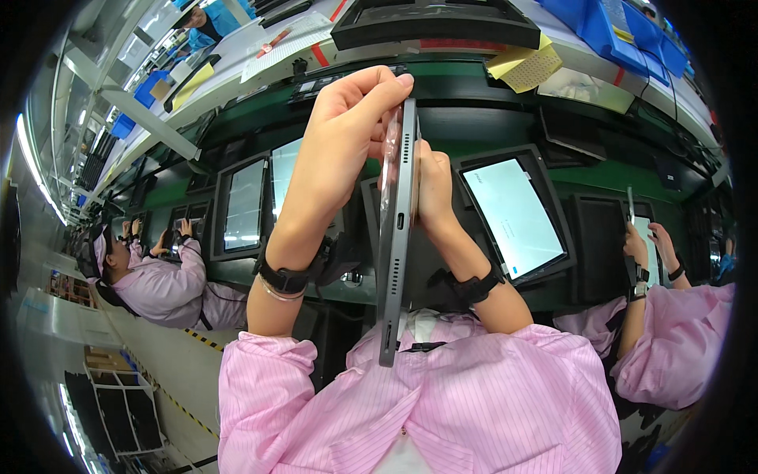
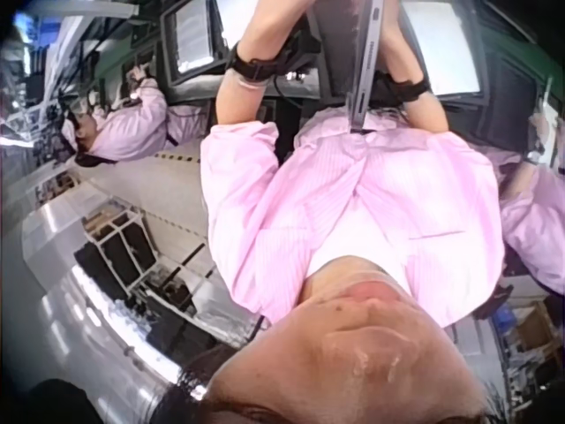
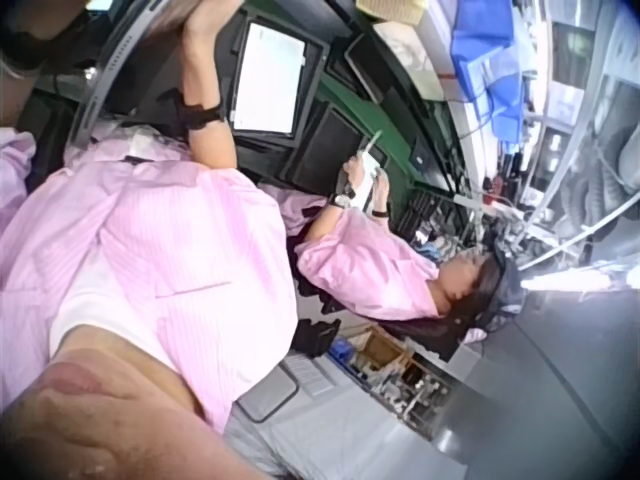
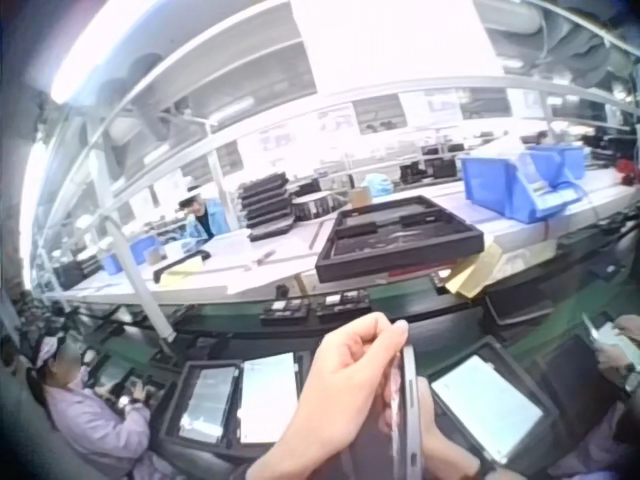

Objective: Inspecting and handling tablets on an electronics assembly line.

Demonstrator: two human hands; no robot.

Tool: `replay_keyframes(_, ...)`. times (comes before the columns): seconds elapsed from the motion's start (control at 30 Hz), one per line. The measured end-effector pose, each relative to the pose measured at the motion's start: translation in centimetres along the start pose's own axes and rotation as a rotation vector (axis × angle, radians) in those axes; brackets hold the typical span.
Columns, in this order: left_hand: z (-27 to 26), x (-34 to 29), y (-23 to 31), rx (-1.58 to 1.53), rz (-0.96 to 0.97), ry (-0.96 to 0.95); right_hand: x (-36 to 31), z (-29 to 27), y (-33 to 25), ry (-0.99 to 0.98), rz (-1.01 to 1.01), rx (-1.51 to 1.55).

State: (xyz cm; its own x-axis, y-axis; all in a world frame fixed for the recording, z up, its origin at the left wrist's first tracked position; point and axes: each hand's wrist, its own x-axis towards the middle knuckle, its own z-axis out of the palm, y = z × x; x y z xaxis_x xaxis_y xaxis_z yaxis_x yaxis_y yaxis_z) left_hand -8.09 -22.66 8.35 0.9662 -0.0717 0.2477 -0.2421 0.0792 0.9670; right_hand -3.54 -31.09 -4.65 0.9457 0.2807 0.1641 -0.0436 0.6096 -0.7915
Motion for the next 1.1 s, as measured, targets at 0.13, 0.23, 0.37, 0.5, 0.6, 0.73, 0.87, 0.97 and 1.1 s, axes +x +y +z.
replay_keyframes(0.13,-0.4,-2.3,1.1,0.375,0.253,-0.034,1.1,-0.4,-1.8,0.198,-0.178,-0.214)
replay_keyframes(0.23,-0.3,-7.0,1.0,0.142,0.258,0.055,1.7,-1.1,-5.4,0.23,-0.52,-0.424)
replay_keyframes(0.37,-2.1,-7.2,-4.0,0.194,0.297,0.569,1.4,0.8,-8.0,0.483,-1.268,-1.199)
replay_keyframes(0.5,-8.2,-3.1,-8.5,-0.098,0.753,0.794,-2.5,5.0,-7.5,-0.026,-1.32,-1.334)
replay_keyframes(0.6,-13.7,-2.1,-8.6,-0.3,1.094,0.428,-5.6,6.3,-8.6,-0.33,-1.077,-1.246)
replay_keyframes(0.73,-17.4,-2.1,-8.0,-0.351,1.157,-0.016,-7.0,2.8,-12.4,-0.53,-0.649,-1.105)
replay_keyframes(0.87,-19.1,-2.1,-6.6,-0.301,1.133,-0.208,-7.7,1.6,-12.0,-0.591,-0.501,-0.954)
replay_keyframes(0.97,-20.3,-2.1,-5.8,-0.274,1.106,-0.243,-8.1,2.1,-11.4,-0.535,-0.547,-0.902)
replay_keyframes(1.1,-19.9,-1.8,-6.0,-0.209,1.056,-0.181,-6.9,2.6,-10.1,-0.397,-0.577,-0.988)
